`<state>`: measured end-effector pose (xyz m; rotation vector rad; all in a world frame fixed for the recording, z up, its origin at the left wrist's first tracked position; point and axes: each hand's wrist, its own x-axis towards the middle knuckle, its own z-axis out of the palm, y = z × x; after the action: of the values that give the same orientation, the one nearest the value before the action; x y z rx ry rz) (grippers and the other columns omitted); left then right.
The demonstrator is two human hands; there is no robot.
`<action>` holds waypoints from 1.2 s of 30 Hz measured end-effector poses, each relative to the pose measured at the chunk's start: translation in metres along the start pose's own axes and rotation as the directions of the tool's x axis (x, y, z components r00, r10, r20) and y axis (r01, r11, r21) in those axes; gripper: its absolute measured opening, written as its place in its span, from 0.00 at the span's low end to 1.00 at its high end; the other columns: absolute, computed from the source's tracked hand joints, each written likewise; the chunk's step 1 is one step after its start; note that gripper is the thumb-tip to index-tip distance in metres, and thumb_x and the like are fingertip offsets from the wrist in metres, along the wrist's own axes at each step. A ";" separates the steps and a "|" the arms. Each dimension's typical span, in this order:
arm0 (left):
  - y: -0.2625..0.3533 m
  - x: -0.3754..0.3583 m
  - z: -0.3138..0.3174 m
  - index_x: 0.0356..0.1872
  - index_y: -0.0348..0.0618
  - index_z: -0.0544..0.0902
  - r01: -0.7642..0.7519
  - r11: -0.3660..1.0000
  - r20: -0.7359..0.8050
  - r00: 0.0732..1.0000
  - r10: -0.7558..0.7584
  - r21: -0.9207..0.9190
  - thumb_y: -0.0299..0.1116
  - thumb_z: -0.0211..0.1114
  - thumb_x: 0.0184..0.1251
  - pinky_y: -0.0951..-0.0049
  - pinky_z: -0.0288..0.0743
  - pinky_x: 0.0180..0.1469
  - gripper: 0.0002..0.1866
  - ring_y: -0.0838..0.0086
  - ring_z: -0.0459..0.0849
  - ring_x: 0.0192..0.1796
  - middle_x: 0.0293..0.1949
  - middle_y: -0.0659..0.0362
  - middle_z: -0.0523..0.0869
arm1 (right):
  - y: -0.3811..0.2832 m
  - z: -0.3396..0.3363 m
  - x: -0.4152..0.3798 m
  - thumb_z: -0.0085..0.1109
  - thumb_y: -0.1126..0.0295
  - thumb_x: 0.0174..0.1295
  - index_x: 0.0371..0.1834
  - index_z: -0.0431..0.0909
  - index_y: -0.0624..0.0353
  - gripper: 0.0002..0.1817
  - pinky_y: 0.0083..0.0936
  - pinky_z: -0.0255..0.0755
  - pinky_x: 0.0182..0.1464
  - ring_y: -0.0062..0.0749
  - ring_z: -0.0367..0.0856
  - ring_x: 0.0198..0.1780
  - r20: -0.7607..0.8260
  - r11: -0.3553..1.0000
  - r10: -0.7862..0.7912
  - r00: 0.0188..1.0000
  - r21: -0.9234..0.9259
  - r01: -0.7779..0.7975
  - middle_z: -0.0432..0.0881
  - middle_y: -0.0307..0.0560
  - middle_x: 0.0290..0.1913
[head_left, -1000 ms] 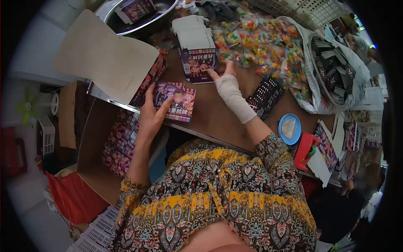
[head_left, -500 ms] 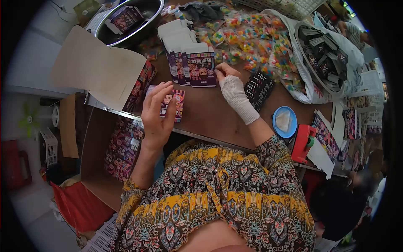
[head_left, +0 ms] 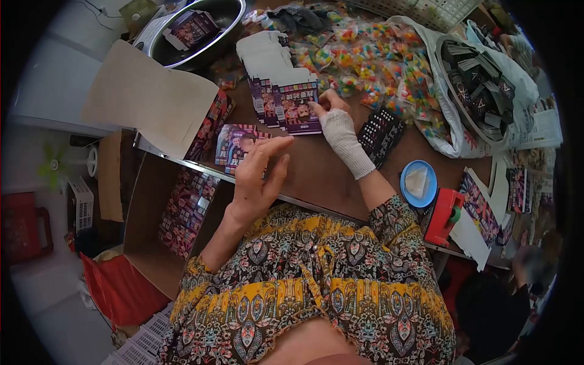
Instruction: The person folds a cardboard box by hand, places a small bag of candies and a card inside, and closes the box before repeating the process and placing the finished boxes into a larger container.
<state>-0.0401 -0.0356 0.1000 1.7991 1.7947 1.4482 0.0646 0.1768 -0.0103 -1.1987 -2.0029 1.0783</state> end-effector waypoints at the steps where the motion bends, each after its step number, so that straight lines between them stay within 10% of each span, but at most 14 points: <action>1: -0.003 -0.001 -0.001 0.58 0.36 0.81 0.003 1.000 -0.002 1.000 -0.003 0.000 0.21 0.65 0.70 0.67 0.80 0.53 0.16 0.61 0.86 0.53 0.50 0.50 0.87 | 0.005 -0.004 -0.001 0.70 0.66 0.65 0.45 0.79 0.63 0.14 0.30 0.79 0.42 0.32 0.85 0.38 -0.008 0.999 -0.019 1.000 0.040 0.020 0.86 0.49 0.36; 7: -0.007 0.006 0.010 0.60 0.37 0.82 0.171 0.966 0.042 0.985 -0.166 -0.192 0.21 0.61 0.75 0.74 0.80 0.52 0.15 0.73 0.86 0.55 0.55 0.53 0.86 | 0.004 -0.032 -0.018 0.66 0.71 0.67 0.47 0.81 0.63 0.09 0.31 0.79 0.42 0.33 0.86 0.36 -0.140 0.981 -0.170 0.975 0.074 0.182 0.86 0.52 0.39; 10: -0.007 0.015 0.018 0.66 0.37 0.77 0.146 0.988 -0.005 0.989 -0.146 -0.048 0.22 0.59 0.77 0.74 0.80 0.53 0.19 0.73 0.85 0.57 0.59 0.52 0.84 | -0.017 -0.066 -0.040 0.61 0.72 0.74 0.50 0.77 0.65 0.09 0.22 0.79 0.42 0.21 0.83 0.38 0.081 0.820 0.160 0.984 0.544 -0.178 0.85 0.43 0.41; 12: -0.011 0.016 0.041 0.74 0.37 0.66 0.254 0.892 -0.179 0.924 -0.338 -0.375 0.24 0.59 0.78 0.74 0.80 0.47 0.26 0.75 0.85 0.51 0.56 0.52 0.84 | -0.042 -0.085 -0.065 0.61 0.72 0.74 0.50 0.77 0.64 0.09 0.21 0.79 0.43 0.20 0.82 0.39 0.153 0.773 0.180 0.972 0.588 -0.236 0.84 0.43 0.41; 14: -0.018 0.007 0.044 0.76 0.37 0.63 0.340 0.787 -0.014 0.915 -0.404 -0.514 0.24 0.57 0.79 0.75 0.79 0.48 0.28 0.76 0.83 0.52 0.57 0.51 0.84 | -0.037 -0.083 -0.086 0.62 0.72 0.72 0.51 0.78 0.62 0.09 0.22 0.79 0.41 0.21 0.83 0.40 0.232 0.700 0.186 0.955 0.651 -0.294 0.84 0.42 0.42; 15: -0.019 0.007 0.048 0.78 0.37 0.59 0.421 0.657 0.156 0.892 -0.424 -0.625 0.24 0.56 0.80 0.76 0.78 0.50 0.30 0.78 0.82 0.53 0.57 0.50 0.84 | -0.029 -0.079 -0.096 0.64 0.73 0.70 0.54 0.78 0.60 0.12 0.24 0.79 0.39 0.23 0.84 0.41 0.032 0.895 0.072 0.997 0.439 -0.079 0.85 0.42 0.42; 16: -0.004 0.008 0.043 0.77 0.36 0.61 0.612 0.745 0.219 0.791 -0.571 -0.264 0.23 0.54 0.80 0.77 0.75 0.51 0.28 0.79 0.81 0.51 0.54 0.50 0.85 | -0.026 -0.079 -0.103 0.66 0.74 0.68 0.56 0.79 0.58 0.15 0.25 0.79 0.38 0.26 0.86 0.41 -0.129 0.985 -0.087 0.988 0.135 0.104 0.85 0.42 0.43; 17: -0.002 0.005 0.048 0.77 0.36 0.61 0.534 0.814 0.248 0.840 -0.482 -0.229 0.22 0.54 0.80 0.76 0.75 0.51 0.27 0.79 0.81 0.51 0.53 0.50 0.86 | -0.038 -0.090 -0.105 0.68 0.76 0.61 0.59 0.80 0.56 0.21 0.34 0.78 0.46 0.38 0.86 0.47 -0.247 0.887 -0.412 0.877 -0.328 0.324 0.85 0.47 0.45; 19: 0.000 -0.006 0.056 0.76 0.35 0.62 0.430 0.877 0.318 0.880 -0.353 -0.214 0.20 0.53 0.78 0.76 0.75 0.51 0.27 0.79 0.82 0.49 0.52 0.51 0.86 | -0.043 -0.092 -0.115 0.67 0.75 0.58 0.58 0.81 0.54 0.22 0.37 0.74 0.52 0.45 0.84 0.48 -0.209 0.799 -0.554 0.805 -0.405 0.445 0.84 0.47 0.46; 27: 0.007 -0.031 0.067 0.77 0.35 0.62 0.455 0.811 0.383 0.869 -0.314 -0.369 0.18 0.51 0.79 0.74 0.67 0.67 0.28 0.75 0.75 0.66 0.67 0.48 0.78 | -0.027 -0.073 -0.135 0.69 0.72 0.59 0.57 0.81 0.55 0.21 0.34 0.76 0.40 0.39 0.84 0.37 -0.234 0.831 -0.541 0.808 -0.292 0.473 0.85 0.43 0.38; 36: 0.003 -0.042 0.061 0.56 0.37 0.72 0.607 0.698 0.529 0.762 -0.374 -0.381 0.35 0.50 0.85 0.77 0.69 0.41 0.12 0.81 0.74 0.37 0.36 0.64 0.80 | -0.061 -0.069 -0.122 0.71 0.74 0.58 0.59 0.81 0.51 0.23 0.29 0.73 0.31 0.33 0.81 0.29 -0.123 0.861 -0.499 0.858 0.040 0.507 0.80 0.42 0.27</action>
<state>0.0162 -0.0438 0.0524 1.0881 1.3263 1.0791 0.1450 0.0742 0.0701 -0.6168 -2.0115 0.7883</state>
